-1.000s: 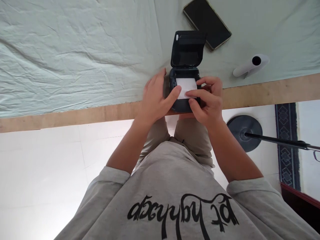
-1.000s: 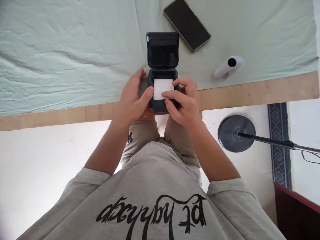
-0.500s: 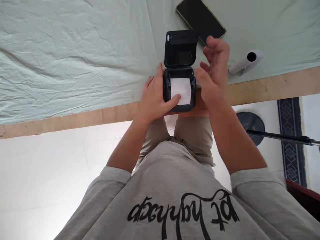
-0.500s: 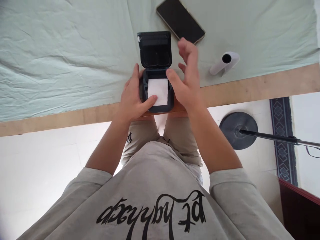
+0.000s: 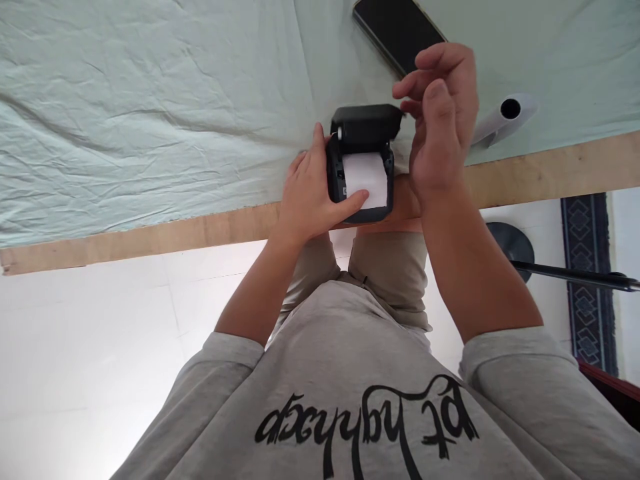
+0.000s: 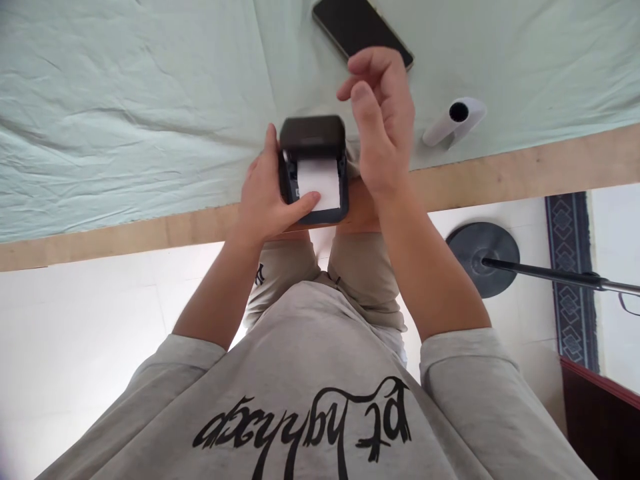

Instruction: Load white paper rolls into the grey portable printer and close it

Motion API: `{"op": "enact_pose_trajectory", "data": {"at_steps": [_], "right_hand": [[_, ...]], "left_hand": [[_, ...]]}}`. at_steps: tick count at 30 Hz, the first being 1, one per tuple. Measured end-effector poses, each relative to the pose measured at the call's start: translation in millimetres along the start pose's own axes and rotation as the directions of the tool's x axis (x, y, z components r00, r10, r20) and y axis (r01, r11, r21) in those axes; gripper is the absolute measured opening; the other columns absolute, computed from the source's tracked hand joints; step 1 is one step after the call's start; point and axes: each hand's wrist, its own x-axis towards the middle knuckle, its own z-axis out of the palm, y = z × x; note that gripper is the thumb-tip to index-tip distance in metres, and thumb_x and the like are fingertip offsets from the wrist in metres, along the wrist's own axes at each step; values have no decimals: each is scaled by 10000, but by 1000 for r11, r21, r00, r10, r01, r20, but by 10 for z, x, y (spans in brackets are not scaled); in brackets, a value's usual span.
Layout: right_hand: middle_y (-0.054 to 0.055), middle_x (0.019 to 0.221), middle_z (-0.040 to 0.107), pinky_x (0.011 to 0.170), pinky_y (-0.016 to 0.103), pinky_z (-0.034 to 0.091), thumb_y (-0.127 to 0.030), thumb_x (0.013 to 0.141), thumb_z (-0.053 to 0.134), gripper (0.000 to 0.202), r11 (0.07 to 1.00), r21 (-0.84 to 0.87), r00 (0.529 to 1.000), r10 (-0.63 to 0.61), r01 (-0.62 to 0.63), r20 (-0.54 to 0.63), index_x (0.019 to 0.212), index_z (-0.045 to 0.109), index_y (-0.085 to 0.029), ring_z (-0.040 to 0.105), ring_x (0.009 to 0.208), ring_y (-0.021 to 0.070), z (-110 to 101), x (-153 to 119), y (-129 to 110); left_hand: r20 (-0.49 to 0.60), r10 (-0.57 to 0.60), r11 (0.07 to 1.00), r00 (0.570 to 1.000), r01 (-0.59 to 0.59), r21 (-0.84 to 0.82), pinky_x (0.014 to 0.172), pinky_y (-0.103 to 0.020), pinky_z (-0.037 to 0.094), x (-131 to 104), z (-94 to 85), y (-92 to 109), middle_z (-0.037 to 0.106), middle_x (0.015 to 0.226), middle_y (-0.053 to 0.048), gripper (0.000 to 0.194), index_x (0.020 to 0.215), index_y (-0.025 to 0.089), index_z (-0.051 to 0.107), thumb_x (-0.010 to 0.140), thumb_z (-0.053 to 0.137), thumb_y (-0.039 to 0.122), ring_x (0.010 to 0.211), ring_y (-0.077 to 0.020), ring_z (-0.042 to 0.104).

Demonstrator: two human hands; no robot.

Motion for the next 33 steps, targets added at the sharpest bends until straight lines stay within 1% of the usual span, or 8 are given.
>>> {"op": "enact_pose_trajectory", "data": {"at_steps": [3,6,9,12,18,24,27,33], "right_hand": [[30,922,648,851,411,524,-451,881,613,151,999,-13,999,-40,40,-25,954,634,-321,637,879,209,-19,-10,0],[28,1022,680,860,384,506,-412,868,673,196,992,-124,992,35,-20,124,1002,643,-273,647,976,195,-64,-57,32],[19,1128,707,950,424,516,-454,800,735,336,958,-263,926,197,-112,321,1072,645,-279,656,1073,226,-127,-90,54],[6,1129,718,986,461,535,-501,755,777,406,942,-289,850,290,-172,440,1091,656,-307,654,1068,246,-185,-61,60],[0,1179,716,1028,492,552,-465,715,837,467,928,-278,776,361,-247,518,1128,657,-343,644,1089,255,-233,30,121],[-13,1326,666,1138,496,517,-337,664,863,683,958,-219,810,276,-186,517,1289,590,-375,591,1285,262,-236,-1,166],[-8,1322,671,1128,491,526,-332,679,860,675,960,-214,810,269,-181,521,1292,582,-383,600,1273,256,-229,-14,174],[4,1266,692,1112,487,536,-410,654,876,640,966,-209,876,227,-149,425,1238,617,-377,615,1254,278,-206,-80,200]], "left_hand": [[-9,22,1000,1000,-22,4,1263,-532,267,-10,1,-8,503,1542,-142,1106,1618,227,203,760,692,723,1440,-389,458],[-22,57,998,998,-57,9,1256,-534,279,-26,-20,-6,495,1550,-134,1040,1611,240,231,798,656,732,1435,-374,468],[-48,112,991,993,-115,-62,1240,-502,322,-33,-47,6,495,1564,-86,794,1559,310,338,923,432,776,1430,-312,489],[-93,78,985,993,-91,-144,1196,-466,403,-21,-54,11,569,1497,-49,659,1484,338,446,1000,253,741,1364,-261,559],[-131,14,991,991,-31,-128,1123,-430,497,32,-18,-5,642,1399,-40,626,1423,343,509,968,344,740,1307,-256,607],[-100,-1,995,995,-8,-98,1140,-457,487,43,-42,12,620,1442,-7,594,1412,356,503,960,346,708,1319,-259,596],[-94,7,994,996,-17,-105,1150,-455,478,38,-56,35,609,1456,-9,646,1416,323,500,955,332,744,1325,-270,590],[-80,4,997,997,-11,-77,1159,-466,466,30,-67,71,597,1470,-13,717,1434,320,477,953,251,801,1340,-275,576]]}}
